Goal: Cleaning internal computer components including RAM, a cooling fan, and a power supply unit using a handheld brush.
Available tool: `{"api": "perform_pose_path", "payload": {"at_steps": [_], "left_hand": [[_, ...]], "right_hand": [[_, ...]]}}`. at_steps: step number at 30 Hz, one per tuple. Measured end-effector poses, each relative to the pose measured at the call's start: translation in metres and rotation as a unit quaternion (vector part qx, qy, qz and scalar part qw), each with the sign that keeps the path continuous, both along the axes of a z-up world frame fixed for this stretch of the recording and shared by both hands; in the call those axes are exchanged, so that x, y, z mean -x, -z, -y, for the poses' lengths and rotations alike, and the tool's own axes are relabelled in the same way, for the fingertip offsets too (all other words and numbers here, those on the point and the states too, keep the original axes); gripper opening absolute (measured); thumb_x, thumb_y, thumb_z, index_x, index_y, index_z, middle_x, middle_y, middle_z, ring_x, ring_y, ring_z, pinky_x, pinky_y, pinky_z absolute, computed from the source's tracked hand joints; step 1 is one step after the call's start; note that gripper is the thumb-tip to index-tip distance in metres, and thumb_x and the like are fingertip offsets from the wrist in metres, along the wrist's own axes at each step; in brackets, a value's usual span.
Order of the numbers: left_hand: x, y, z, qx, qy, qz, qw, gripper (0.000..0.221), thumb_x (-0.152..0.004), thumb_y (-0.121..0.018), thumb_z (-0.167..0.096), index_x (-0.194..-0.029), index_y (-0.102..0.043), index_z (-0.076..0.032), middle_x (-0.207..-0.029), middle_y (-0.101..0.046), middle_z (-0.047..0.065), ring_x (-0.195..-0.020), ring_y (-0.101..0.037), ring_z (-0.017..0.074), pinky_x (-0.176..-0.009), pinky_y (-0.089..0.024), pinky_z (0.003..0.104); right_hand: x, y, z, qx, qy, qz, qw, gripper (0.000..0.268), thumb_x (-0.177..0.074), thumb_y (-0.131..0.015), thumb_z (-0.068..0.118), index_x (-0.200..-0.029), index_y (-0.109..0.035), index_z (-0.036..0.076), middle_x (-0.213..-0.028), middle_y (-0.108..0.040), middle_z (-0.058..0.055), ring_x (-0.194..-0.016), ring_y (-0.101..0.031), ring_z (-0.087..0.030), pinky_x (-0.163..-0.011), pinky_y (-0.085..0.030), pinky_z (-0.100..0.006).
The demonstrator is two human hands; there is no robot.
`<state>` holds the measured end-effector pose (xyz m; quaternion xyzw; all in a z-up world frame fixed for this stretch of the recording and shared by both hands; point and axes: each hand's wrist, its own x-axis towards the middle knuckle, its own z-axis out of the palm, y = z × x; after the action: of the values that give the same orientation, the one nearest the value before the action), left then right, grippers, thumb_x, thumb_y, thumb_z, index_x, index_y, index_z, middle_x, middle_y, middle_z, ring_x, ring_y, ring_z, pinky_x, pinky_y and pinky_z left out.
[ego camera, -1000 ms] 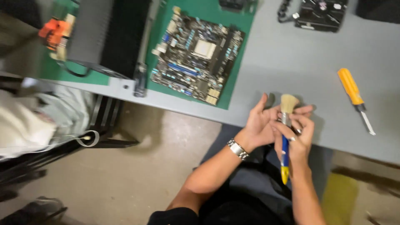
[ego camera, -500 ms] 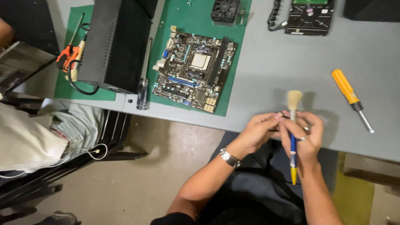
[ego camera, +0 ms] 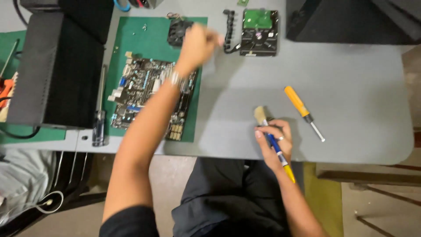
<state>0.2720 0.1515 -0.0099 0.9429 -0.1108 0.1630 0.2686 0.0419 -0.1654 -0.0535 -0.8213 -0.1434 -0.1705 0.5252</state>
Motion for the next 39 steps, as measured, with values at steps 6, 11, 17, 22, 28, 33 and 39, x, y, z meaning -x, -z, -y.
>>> {"api": "perform_pose_path", "payload": {"at_steps": [6,11,17,22,28,33,39], "left_hand": [[-0.188,0.040,-0.006,0.104,-0.141,-0.015,0.984,0.013,-0.071,-0.087,-0.016,-0.065,-0.076,-0.017,-0.072,-0.079,0.005,-0.080,-0.076,0.0262,-0.068,-0.054,0.044],[-0.257,0.095,0.003,0.073,-0.215,-0.074,0.971,0.010,-0.066,-0.088,-0.017,-0.066,-0.078,-0.016,-0.080,-0.076,0.016,-0.081,-0.074,0.0375,-0.072,-0.058,0.048],[-0.219,0.083,-0.030,-0.069,-0.250,-0.092,0.961,0.022,-0.072,-0.082,-0.036,-0.076,-0.077,-0.015,-0.083,-0.074,0.016,-0.084,-0.071,0.0404,-0.074,-0.058,0.049],[-0.110,0.010,-0.098,-0.189,-0.267,-0.094,0.940,0.049,-0.085,-0.077,-0.057,-0.092,-0.071,-0.009,-0.093,-0.074,0.018,-0.090,-0.069,0.0414,-0.075,-0.057,0.051],[-0.037,-0.030,-0.092,-0.130,-0.281,-0.301,0.902,0.093,-0.090,-0.057,-0.085,-0.134,-0.047,-0.004,-0.129,-0.063,0.020,-0.116,-0.061,0.0456,-0.090,-0.053,0.055],[-0.024,-0.014,-0.076,-0.057,-0.227,-0.377,0.896,0.140,-0.072,-0.092,-0.054,-0.162,0.007,-0.012,-0.159,-0.027,0.033,-0.143,-0.033,0.0535,-0.114,-0.037,0.060],[-0.020,-0.009,-0.061,-0.043,-0.245,-0.320,0.914,0.120,-0.074,-0.096,-0.041,-0.161,-0.016,-0.020,-0.148,-0.040,0.028,-0.130,-0.048,0.0513,-0.103,-0.049,0.063]], "right_hand": [[-0.004,-0.005,-0.001,-0.025,-0.022,-0.027,0.999,0.006,-0.094,-0.073,0.012,-0.100,-0.074,0.012,-0.113,-0.059,-0.011,-0.097,-0.073,-0.020,-0.091,-0.058,-0.027],[-0.008,-0.011,0.000,-0.042,-0.029,-0.011,0.999,0.009,-0.092,-0.074,0.009,-0.101,-0.072,0.011,-0.112,-0.059,-0.013,-0.097,-0.072,-0.023,-0.092,-0.057,-0.030],[-0.004,-0.005,0.005,-0.012,-0.019,-0.028,0.999,0.010,-0.095,-0.070,0.011,-0.104,-0.074,0.012,-0.114,-0.064,-0.013,-0.107,-0.068,-0.023,-0.098,-0.055,-0.032],[-0.004,-0.009,0.003,-0.067,-0.028,-0.028,0.997,0.012,-0.099,-0.063,0.010,-0.108,-0.068,0.004,-0.116,-0.062,-0.020,-0.118,-0.065,-0.024,-0.104,-0.059,-0.037],[-0.006,0.005,-0.008,-0.165,-0.016,-0.043,0.985,0.013,-0.102,-0.064,0.012,-0.111,-0.065,0.001,-0.120,-0.050,-0.017,-0.089,-0.077,-0.031,-0.090,-0.064,-0.035],[0.003,-0.007,0.000,-0.156,-0.047,-0.032,0.986,0.014,-0.102,-0.063,0.010,-0.113,-0.065,0.001,-0.115,-0.053,-0.015,-0.095,-0.078,-0.033,-0.089,-0.063,-0.033],[-0.002,-0.010,-0.004,-0.167,-0.042,0.022,0.985,0.015,-0.100,-0.065,0.008,-0.112,-0.064,-0.002,-0.111,-0.052,-0.018,-0.103,-0.063,-0.027,-0.093,-0.069,-0.045]]}}
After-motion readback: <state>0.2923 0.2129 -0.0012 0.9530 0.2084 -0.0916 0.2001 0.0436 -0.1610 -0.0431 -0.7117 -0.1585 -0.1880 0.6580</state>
